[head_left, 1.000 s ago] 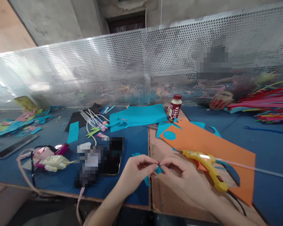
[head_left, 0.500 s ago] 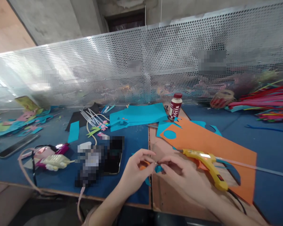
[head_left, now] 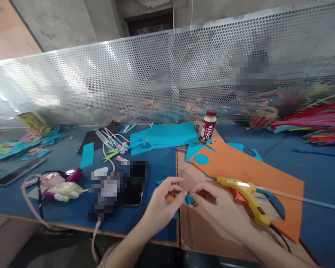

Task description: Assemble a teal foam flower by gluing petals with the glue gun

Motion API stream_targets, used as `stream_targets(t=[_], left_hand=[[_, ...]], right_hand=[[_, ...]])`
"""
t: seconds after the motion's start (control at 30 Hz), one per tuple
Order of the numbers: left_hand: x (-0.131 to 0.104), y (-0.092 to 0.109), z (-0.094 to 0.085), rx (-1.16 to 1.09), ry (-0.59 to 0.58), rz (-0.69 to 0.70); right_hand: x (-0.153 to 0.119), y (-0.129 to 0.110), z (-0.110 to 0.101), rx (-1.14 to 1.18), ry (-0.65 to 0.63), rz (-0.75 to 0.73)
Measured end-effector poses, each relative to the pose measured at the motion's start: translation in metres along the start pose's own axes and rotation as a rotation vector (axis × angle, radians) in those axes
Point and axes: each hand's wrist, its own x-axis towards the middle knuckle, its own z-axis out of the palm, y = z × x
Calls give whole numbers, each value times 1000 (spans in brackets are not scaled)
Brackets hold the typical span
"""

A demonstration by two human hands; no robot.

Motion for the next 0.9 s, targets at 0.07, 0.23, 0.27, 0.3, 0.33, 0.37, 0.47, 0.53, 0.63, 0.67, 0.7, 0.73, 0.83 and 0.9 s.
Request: stream_targets(t=[0.07, 0.23, 0.27, 0.3, 0.33, 0.37, 0.47, 0.53, 0.63, 0.67, 0.7, 0.73, 0.83, 0.9], left_hand=[[-1, 1, 1, -29, -28, 0], [1, -3, 4, -48, -14, -9], [1, -4, 4, -53, -6, -10], [2, -6, 4, -64, -4, -12], [2, -7, 4, -78, -6, -13], [3, -8, 3, -94, -6, -14], [3, -10, 3, -131, -2, -3], [3, -11, 3, -137, 0, 14], [2, -12, 3, -132, -3, 23], [2, -12, 4, -126, -2, 24], [1, -11, 4, -121, 1, 25], [1, -10, 4, -114, 4, 27], [0, -8, 5, -69, 14, 36], [-1, -9, 5, -12, 25, 46]], right_hand=[[1, 1, 0, -21, 20, -22], [0, 6, -1, -19, 22, -64], [-1, 8, -1, -56, 32, -103], [-2, 9, -2, -116, 56, -169], [-3, 11, -2, -190, 93, -266], [-3, 13, -3, -272, 134, -381], [-4, 17, -2, -490, 216, -654], [-4, 20, -1, -582, 224, -695], [-4, 22, 1, -613, 245, -703], [-4, 22, 2, -618, 256, -707], [-5, 22, 2, -627, 267, -711], [-5, 22, 2, -641, 280, -718], [-7, 20, 1, -707, 326, -763], [-7, 18, 0, -744, 335, -788]])
